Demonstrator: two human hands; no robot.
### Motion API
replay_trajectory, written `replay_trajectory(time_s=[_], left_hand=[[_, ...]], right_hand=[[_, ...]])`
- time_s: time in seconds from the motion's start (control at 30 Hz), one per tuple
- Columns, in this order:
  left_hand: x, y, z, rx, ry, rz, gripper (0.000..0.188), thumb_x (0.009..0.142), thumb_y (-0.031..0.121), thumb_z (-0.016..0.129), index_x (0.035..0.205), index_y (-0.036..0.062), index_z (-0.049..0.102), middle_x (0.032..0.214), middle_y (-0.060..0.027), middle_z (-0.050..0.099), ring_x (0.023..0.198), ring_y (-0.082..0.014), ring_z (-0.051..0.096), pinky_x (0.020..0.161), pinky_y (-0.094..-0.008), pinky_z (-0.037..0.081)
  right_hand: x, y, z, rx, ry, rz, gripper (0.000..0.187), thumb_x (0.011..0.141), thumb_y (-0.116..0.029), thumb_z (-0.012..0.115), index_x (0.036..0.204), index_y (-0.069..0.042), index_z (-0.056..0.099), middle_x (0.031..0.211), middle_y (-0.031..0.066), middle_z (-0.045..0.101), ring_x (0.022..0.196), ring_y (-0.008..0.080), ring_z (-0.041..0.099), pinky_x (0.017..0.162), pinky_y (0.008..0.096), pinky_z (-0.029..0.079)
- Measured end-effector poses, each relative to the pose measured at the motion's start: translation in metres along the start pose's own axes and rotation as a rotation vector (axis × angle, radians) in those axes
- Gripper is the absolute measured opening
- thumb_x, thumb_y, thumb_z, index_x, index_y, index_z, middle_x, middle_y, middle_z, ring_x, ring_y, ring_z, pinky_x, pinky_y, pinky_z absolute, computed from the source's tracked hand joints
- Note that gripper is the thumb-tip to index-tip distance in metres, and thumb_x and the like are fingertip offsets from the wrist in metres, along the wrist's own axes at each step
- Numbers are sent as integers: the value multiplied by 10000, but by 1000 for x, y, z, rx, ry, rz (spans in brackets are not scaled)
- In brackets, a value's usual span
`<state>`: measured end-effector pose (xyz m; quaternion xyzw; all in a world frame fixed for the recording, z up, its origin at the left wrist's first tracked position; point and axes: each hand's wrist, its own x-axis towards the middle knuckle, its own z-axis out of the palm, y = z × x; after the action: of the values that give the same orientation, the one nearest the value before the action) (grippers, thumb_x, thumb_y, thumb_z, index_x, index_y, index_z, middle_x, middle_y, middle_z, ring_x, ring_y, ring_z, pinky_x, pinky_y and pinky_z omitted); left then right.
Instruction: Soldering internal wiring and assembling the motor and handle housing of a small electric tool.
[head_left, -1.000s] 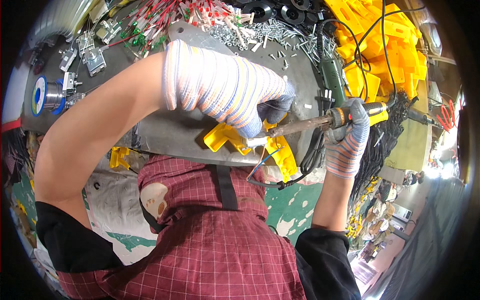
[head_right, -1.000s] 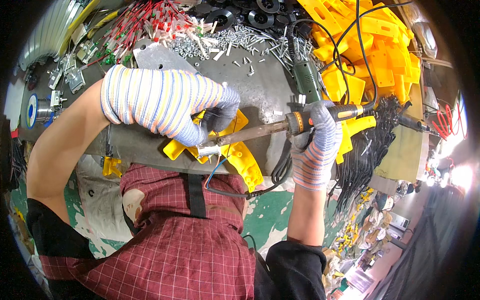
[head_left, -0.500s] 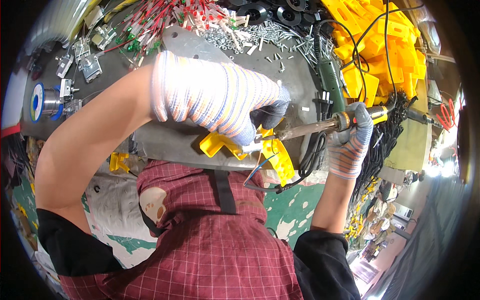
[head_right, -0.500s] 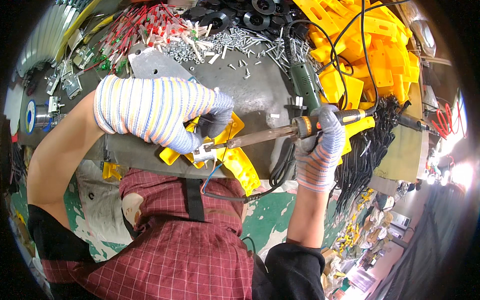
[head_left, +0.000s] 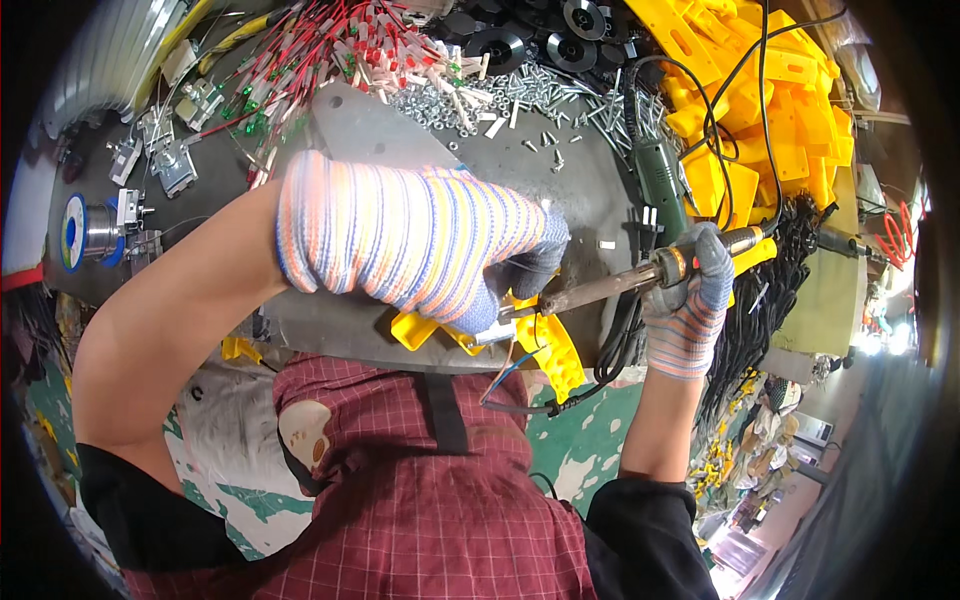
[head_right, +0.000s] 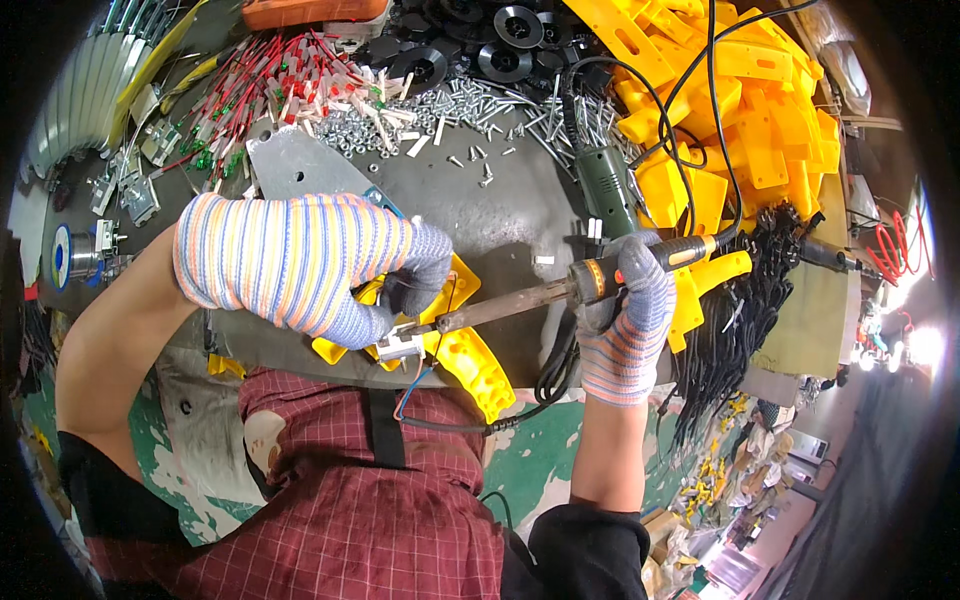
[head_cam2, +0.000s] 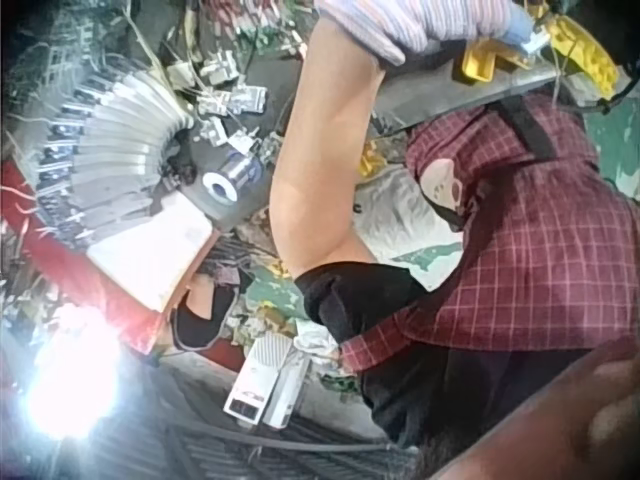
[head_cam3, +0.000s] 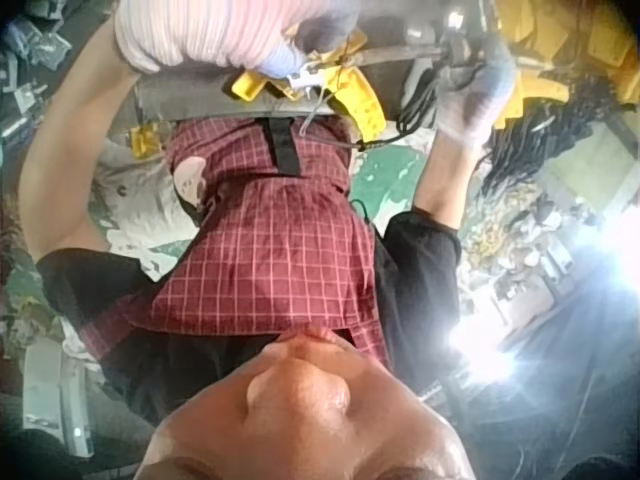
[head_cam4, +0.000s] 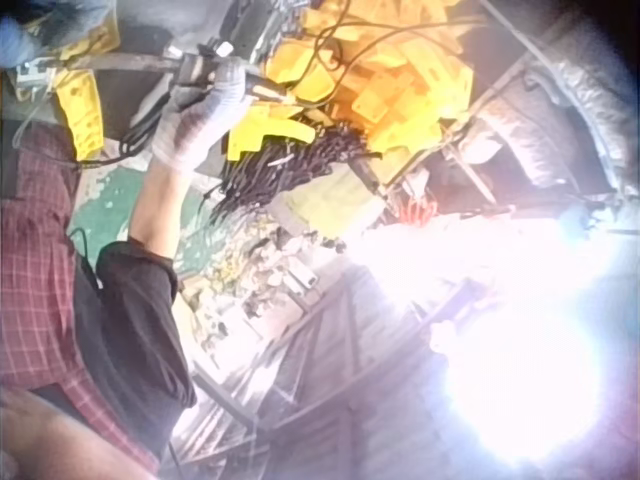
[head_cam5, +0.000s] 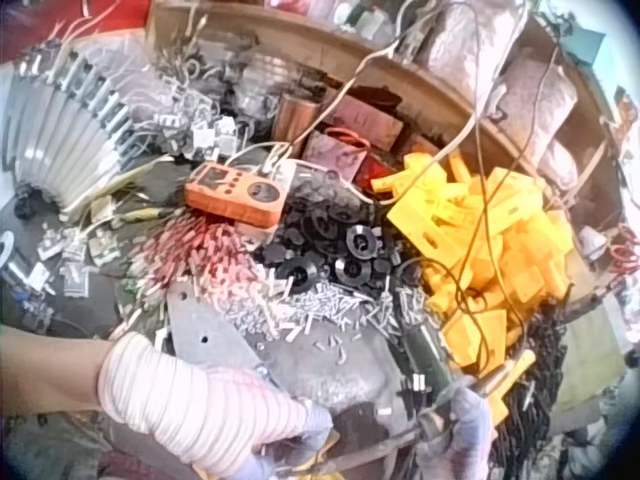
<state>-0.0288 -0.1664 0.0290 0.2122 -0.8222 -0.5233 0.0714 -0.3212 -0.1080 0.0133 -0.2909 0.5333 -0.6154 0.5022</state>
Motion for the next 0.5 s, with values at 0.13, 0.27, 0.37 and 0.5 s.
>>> replay_trajectory(time_s=[0.13, 0.27, 0.37, 0.5], left_hand=[[8, -1, -2, 3, -44, -41, 265, 822, 282, 748, 954, 87, 627, 786, -84, 675, 749, -283, 646, 664, -394, 494], [-3, 6, -2, 13, -9, -54, 264, 811, 258, 754, 959, 81, 625, 791, -94, 675, 753, -287, 650, 668, -397, 497], [1, 4, -3, 3, -31, -63, 259, 805, 241, 753, 963, 80, 626, 792, -96, 673, 750, -287, 651, 668, -398, 498], [4, 6, -5, -10, -59, -96, 241, 804, 224, 746, 965, 85, 632, 786, -92, 668, 733, -279, 646, 659, -395, 494]], right_hand=[[-1, 1, -5, 22, 3, -14, 308, 848, -257, 735, 1105, -130, 622, 931, 7, 643, 802, 173, 647, 722, 336, 550], [0, 1, 5, 56, -23, -4, 302, 856, -236, 726, 1110, -116, 614, 901, 18, 644, 781, 185, 654, 712, 349, 558], [3, 2, 1, 24, -38, -22, 293, 863, -242, 716, 1104, -115, 611, 901, 25, 646, 770, 192, 655, 703, 359, 559], [3, 3, -4, 32, -36, -18, 287, 864, -246, 714, 1094, -111, 610, 894, 32, 646, 763, 205, 658, 694, 369, 561]])
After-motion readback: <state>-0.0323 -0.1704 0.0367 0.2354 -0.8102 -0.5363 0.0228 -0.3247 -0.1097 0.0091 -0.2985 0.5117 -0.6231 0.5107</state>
